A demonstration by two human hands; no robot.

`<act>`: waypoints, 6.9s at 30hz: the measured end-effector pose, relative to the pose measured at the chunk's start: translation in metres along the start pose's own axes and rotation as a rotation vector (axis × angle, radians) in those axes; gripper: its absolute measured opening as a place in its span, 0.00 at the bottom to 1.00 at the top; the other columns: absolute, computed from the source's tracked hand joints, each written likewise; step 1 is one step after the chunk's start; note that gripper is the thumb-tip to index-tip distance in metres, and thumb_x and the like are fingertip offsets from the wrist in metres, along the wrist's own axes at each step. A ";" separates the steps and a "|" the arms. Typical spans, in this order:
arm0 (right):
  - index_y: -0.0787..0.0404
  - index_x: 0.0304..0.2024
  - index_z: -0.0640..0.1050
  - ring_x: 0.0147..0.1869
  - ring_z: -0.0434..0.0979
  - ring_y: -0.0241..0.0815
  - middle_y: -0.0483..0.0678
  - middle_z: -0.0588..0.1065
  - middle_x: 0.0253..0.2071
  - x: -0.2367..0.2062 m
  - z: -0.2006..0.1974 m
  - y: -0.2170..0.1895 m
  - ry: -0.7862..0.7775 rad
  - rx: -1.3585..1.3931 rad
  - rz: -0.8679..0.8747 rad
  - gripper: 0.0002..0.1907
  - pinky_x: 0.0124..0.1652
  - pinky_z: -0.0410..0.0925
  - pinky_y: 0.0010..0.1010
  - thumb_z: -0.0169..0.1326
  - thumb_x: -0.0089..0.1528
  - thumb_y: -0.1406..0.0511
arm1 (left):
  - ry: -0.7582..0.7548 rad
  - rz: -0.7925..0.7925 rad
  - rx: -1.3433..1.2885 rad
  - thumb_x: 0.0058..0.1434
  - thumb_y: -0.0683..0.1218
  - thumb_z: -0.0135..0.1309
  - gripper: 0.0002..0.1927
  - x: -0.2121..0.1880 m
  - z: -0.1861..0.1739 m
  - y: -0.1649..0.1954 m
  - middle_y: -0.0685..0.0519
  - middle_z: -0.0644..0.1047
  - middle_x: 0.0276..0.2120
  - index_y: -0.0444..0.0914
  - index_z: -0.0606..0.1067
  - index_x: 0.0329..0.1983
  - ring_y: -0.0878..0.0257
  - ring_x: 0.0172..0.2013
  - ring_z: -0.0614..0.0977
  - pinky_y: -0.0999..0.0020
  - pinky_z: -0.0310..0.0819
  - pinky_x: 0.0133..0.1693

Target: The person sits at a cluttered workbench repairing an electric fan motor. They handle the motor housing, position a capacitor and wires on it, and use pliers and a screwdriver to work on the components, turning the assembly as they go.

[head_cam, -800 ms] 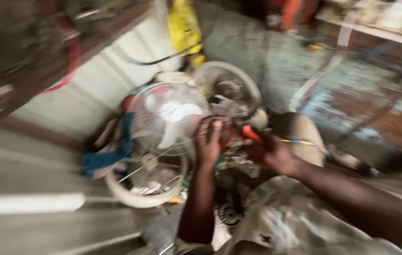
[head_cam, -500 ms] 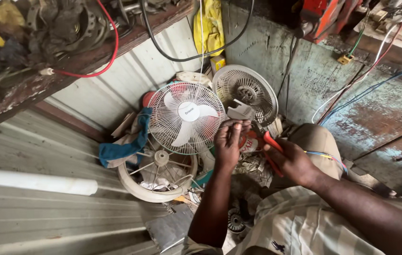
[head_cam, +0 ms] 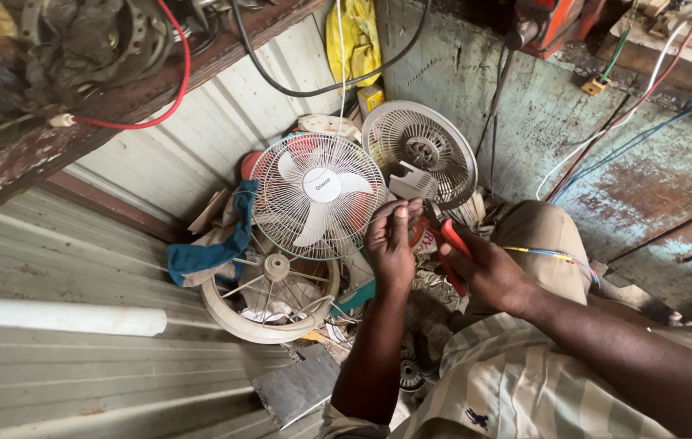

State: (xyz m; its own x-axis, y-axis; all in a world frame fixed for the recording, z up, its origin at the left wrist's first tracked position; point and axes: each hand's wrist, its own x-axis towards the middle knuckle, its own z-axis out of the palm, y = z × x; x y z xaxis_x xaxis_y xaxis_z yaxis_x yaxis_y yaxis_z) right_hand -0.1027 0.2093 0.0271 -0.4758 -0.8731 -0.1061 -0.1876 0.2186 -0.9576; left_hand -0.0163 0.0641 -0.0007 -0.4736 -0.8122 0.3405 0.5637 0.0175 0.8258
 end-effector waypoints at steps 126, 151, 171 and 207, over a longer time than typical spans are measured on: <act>0.73 0.49 0.80 0.51 0.82 0.38 0.54 0.81 0.43 -0.437 -0.681 0.244 1.584 0.198 -0.097 0.12 0.59 0.72 0.28 0.57 0.63 0.76 | -1.993 0.122 0.093 0.69 0.48 0.58 0.13 -0.045 0.934 -0.293 0.51 0.82 0.51 0.42 0.81 0.54 0.58 0.54 0.83 0.63 0.76 0.58; 0.71 0.51 0.78 0.51 0.81 0.35 0.51 0.81 0.45 -0.412 -0.682 0.178 1.511 0.103 -0.059 0.12 0.53 0.73 0.23 0.55 0.64 0.77 | -1.480 0.499 0.311 0.64 0.49 0.60 0.39 -0.083 0.841 -0.258 0.38 0.67 0.68 0.32 0.59 0.74 0.41 0.66 0.70 0.48 0.63 0.69; 0.65 0.46 0.80 0.45 0.84 0.44 0.52 0.81 0.45 -0.304 -0.762 0.067 1.442 -0.788 -0.195 0.09 0.43 0.74 0.26 0.62 0.62 0.75 | -1.418 0.510 0.282 0.63 0.50 0.62 0.44 -0.073 0.827 -0.260 0.38 0.64 0.71 0.30 0.56 0.76 0.42 0.70 0.68 0.48 0.60 0.70; 0.62 0.46 0.84 0.38 0.82 0.35 0.48 0.82 0.38 -0.232 -0.749 0.083 1.448 -0.712 0.084 0.08 0.37 0.72 0.25 0.64 0.64 0.70 | -1.422 0.379 0.171 0.66 0.45 0.60 0.16 -0.018 0.784 -0.277 0.51 0.77 0.54 0.41 0.74 0.56 0.51 0.55 0.79 0.56 0.75 0.56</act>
State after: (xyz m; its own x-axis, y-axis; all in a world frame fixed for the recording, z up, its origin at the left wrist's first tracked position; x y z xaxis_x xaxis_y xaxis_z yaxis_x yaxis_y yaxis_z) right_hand -0.6521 0.7563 0.1727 -0.7972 0.1835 0.5751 -0.2647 0.7500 -0.6061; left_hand -0.6945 0.5311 0.1169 -0.6263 0.4933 0.6037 0.7654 0.2418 0.5965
